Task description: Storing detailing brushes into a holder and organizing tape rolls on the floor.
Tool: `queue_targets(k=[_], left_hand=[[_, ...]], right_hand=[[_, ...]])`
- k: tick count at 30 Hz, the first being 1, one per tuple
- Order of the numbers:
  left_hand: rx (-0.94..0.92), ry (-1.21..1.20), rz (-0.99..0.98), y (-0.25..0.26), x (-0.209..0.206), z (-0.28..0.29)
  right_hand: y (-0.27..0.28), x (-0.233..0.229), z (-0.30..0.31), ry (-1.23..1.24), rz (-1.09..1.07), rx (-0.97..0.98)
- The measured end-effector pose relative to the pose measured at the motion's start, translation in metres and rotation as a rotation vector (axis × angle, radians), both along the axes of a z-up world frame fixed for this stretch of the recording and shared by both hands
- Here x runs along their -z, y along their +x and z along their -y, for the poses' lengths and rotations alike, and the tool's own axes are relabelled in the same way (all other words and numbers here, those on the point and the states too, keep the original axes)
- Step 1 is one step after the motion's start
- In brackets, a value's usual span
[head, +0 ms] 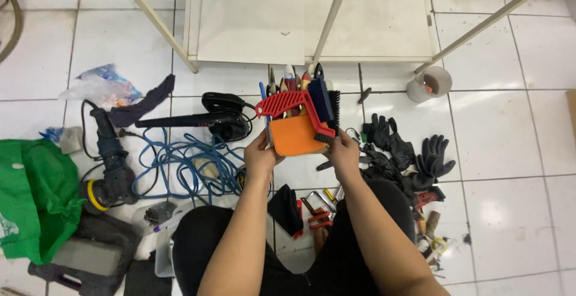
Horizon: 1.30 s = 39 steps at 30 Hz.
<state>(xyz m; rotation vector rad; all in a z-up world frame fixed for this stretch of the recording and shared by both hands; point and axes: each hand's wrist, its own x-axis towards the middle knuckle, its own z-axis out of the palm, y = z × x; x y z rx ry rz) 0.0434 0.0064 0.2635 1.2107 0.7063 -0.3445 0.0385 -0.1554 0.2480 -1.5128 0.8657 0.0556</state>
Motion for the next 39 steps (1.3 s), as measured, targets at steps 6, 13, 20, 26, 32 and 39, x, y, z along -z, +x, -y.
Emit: queue_targets(k=[6, 13, 20, 26, 32, 39], left_hand=[[0.016, -0.049, -0.015, 0.024, -0.022, -0.008], [-0.012, -0.083, -0.079, 0.014, -0.080, -0.016], [0.042, -0.031, -0.079, -0.003, -0.221, -0.012], [0.085, -0.021, -0.149, -0.023, -0.312, -0.011], [0.088, -0.019, -0.141, -0.035, -0.358, -0.020], [0.065, -0.037, -0.083, -0.048, -0.398, -0.041]], right_hand=[[0.009, 0.074, 0.035, 0.081, -0.040, 0.070], [0.000, -0.071, 0.017, 0.083, -0.133, 0.068], [-0.026, -0.166, 0.026, 0.157, -0.133, 0.068], [-0.042, -0.298, 0.017, 0.160, -0.176, 0.024], [-0.058, -0.327, 0.020, 0.150, -0.161, 0.006], [-0.070, -0.339, 0.006, 0.152, -0.139, 0.021]])
